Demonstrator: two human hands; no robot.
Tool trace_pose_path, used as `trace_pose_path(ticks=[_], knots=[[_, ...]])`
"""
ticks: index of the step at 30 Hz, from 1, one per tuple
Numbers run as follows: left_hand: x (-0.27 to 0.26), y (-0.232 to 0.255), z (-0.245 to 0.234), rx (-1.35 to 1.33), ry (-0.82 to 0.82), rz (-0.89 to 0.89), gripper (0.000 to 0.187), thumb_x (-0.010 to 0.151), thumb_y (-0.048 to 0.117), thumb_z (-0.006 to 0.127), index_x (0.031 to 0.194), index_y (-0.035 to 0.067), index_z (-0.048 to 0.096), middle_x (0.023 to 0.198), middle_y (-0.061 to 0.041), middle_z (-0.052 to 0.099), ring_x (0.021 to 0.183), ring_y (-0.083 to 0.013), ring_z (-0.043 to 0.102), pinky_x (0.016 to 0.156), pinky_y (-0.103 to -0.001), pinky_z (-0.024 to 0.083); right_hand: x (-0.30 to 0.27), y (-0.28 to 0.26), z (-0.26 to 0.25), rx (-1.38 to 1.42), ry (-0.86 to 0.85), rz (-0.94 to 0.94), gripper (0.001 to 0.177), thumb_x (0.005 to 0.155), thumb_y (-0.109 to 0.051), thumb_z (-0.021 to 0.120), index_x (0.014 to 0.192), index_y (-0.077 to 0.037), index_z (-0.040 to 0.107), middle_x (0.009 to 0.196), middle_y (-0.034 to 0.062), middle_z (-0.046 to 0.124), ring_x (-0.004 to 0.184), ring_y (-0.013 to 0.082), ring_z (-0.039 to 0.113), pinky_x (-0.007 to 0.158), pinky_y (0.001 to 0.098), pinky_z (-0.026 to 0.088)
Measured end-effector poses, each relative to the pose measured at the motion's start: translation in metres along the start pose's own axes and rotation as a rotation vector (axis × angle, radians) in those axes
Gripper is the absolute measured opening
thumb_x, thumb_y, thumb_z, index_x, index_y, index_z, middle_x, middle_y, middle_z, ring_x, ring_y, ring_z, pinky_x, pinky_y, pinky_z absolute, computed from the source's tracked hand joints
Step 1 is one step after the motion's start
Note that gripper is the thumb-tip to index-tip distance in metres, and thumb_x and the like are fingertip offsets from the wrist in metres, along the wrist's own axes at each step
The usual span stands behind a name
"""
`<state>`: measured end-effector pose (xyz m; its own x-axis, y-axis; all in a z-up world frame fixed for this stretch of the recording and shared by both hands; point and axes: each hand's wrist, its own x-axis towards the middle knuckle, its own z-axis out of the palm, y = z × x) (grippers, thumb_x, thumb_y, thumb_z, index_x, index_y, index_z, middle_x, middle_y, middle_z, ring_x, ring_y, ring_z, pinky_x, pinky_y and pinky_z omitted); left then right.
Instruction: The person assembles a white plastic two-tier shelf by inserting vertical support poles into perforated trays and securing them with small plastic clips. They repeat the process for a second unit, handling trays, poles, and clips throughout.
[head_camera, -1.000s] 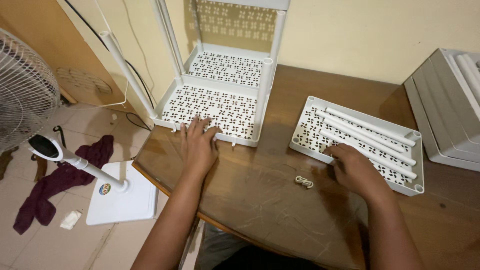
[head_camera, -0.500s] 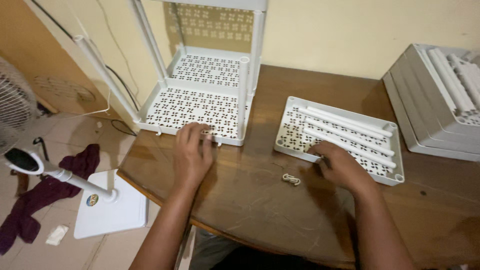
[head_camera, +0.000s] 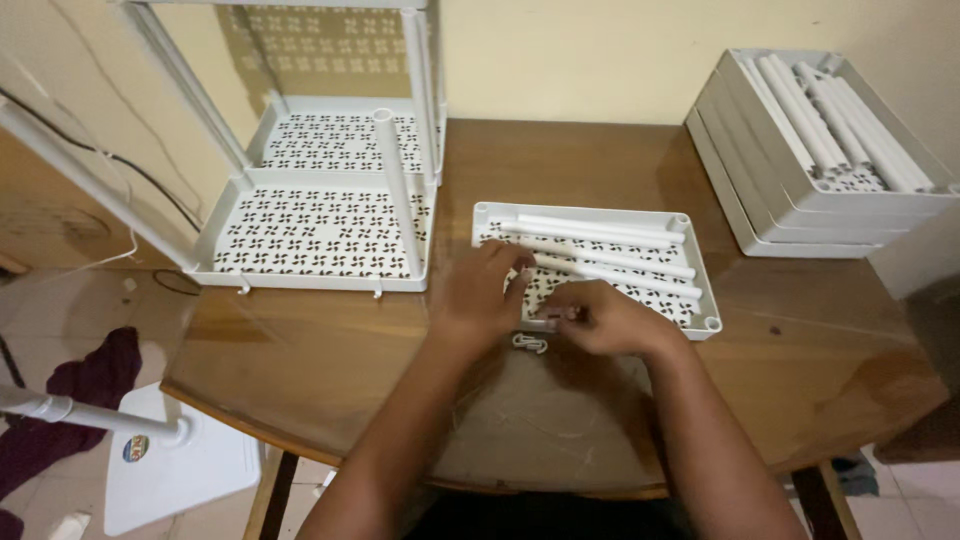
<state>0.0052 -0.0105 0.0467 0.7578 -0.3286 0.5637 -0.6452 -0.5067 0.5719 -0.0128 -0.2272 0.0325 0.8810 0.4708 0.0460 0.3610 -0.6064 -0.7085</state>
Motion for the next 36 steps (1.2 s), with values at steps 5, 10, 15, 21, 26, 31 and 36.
trace_pose_path(ticks=[5,10,15,21,26,31,36], knots=[[0.025,-0.012,0.038,0.148,0.013,-0.068,0.008,0.093,0.013,0.067,0.1,0.015,0.072,0.098,-0.004,0.07,0.094,-0.0296,0.066,0.081,-0.045,0.049,-0.004,-0.001,-0.006,0.051,0.159,0.063,0.021,0.086,-0.014,0.074,0.105,-0.005,0.076,0.093,0.0092,0.078,0.087,0.0213,0.074,0.078,0.0359,0.059],[0.036,-0.022,0.069,0.271,-0.034,-0.089,0.02,0.083,0.009,0.071,0.099,0.02,0.074,0.099,-0.001,0.071,0.098,-0.0274,0.065,0.08,-0.047,0.049,-0.007,0.015,-0.02,-0.258,0.387,0.122,0.022,0.08,-0.007,0.075,0.102,-0.004,0.075,0.093,0.0135,0.072,0.083,0.0277,0.07,0.074,0.0397,0.055],[0.02,-0.047,0.074,0.361,-0.037,0.07,0.044,0.057,0.006,0.076,0.099,0.021,0.078,0.109,-0.001,0.073,0.104,-0.033,0.063,0.081,-0.053,0.048,-0.005,0.03,-0.027,-0.3,0.309,0.207,0.017,0.08,-0.009,0.078,0.097,-0.006,0.077,0.096,0.0128,0.073,0.084,0.0287,0.071,0.076,0.0408,0.056],[0.016,-0.068,0.073,0.32,-0.162,0.034,0.022,0.087,0.012,0.073,0.105,0.022,0.078,0.106,-0.001,0.072,0.103,-0.0278,0.065,0.084,-0.044,0.053,-0.004,0.013,-0.02,-0.271,0.292,0.153,0.028,0.073,-0.012,0.083,0.099,-0.006,0.075,0.1,0.013,0.071,0.088,0.0301,0.07,0.078,0.0404,0.055],[0.014,-0.071,0.061,0.227,-0.207,0.095,0.027,0.085,0.015,0.073,0.111,0.02,0.075,0.109,-0.003,0.072,0.104,-0.0307,0.065,0.088,-0.044,0.053,-0.004,-0.014,-0.01,-0.094,0.14,0.048,0.02,0.076,-0.019,0.085,0.087,-0.005,0.075,0.097,0.0103,0.07,0.093,0.0267,0.068,0.083,0.0381,0.054],[0.015,-0.066,0.053,0.139,-0.215,0.075,0.028,0.087,0.019,0.073,0.115,0.019,0.073,0.116,-0.005,0.07,0.107,-0.0325,0.065,0.091,-0.046,0.052,0.001,-0.026,0.01,-0.202,-0.099,-0.154,0.023,0.073,-0.019,0.088,0.091,-0.008,0.078,0.103,0.0114,0.066,0.097,0.0277,0.065,0.083,0.0396,0.053],[0.016,-0.062,0.05,0.053,-0.213,0.049,0.032,0.085,0.015,0.071,0.117,0.016,0.073,0.119,-0.007,0.068,0.109,-0.0335,0.064,0.092,-0.045,0.051,0.001,-0.024,0.018,-0.319,-0.022,-0.293,0.028,0.069,-0.007,0.084,0.096,-0.01,0.079,0.105,0.0087,0.066,0.1,0.0286,0.066,0.086,0.0411,0.053]])
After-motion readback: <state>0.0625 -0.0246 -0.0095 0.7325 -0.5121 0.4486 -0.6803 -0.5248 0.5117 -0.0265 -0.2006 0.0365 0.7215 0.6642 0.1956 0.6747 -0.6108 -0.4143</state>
